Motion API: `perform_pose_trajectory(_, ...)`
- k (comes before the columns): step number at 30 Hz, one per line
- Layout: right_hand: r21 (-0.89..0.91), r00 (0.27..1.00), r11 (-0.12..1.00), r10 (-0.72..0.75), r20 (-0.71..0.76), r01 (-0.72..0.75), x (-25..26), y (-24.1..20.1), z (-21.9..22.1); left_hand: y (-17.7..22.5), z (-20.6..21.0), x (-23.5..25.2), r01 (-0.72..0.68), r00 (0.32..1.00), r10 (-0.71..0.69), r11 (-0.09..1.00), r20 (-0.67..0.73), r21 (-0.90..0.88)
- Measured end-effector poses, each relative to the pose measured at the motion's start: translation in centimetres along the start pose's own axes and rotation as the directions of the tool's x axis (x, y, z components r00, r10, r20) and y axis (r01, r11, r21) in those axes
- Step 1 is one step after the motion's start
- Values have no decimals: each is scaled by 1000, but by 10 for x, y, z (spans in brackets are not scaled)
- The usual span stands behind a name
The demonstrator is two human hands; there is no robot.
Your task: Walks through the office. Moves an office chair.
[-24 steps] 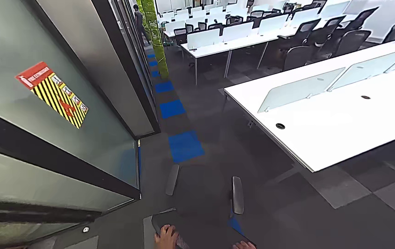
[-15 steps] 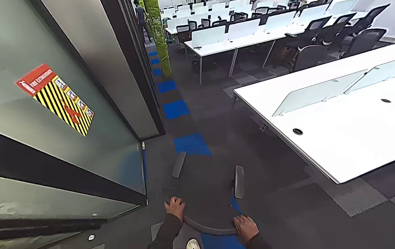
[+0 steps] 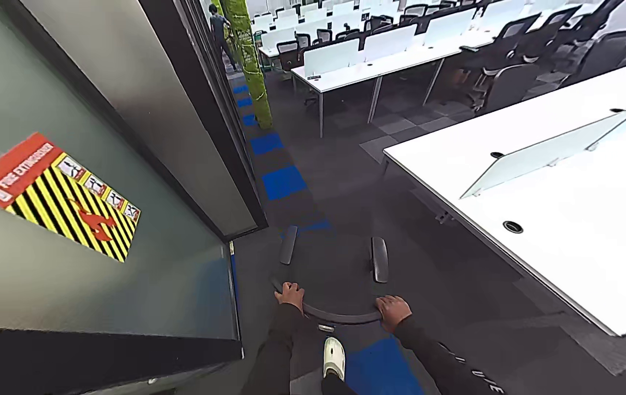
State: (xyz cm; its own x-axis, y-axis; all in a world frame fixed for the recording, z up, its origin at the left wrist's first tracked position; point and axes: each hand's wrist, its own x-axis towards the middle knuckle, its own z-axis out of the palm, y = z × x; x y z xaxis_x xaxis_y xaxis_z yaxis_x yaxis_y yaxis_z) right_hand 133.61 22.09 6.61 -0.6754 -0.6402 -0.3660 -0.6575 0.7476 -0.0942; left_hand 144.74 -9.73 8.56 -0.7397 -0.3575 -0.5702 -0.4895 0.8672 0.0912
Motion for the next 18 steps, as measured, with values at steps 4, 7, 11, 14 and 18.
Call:
perform_pose_trajectory(4, -1, 1000, 1000, -3, -3, 3, 55, 18, -23, 3, -32, 49, 6, 1000, -6, 1000, 0, 26)
perform_pose_trajectory(7, 26, 1000, 999, -22, 3, 22, 93, 28, -40, 3, -54, 87, 14, 1000, -13, 1000, -16, 18)
perform_pose_trajectory(11, 25, 1000, 1000, -6, 12, 6, 135, 41, -60, 10, -88, 131, 17, 1000, -17, 999, 4, 37)
perform_pose_trajectory(14, 20, 1000, 1000, 0, -3, 0, 176, 52, -74, 12, -118, 170, 1, 1000, 0, 998, -8, 62)
perform_pose_trajectory(18, 44, 1000, 999, 31, 1, -31, 227, 59, -96, 8, -150, 226, -36, 998, 40, 997, -56, 63)
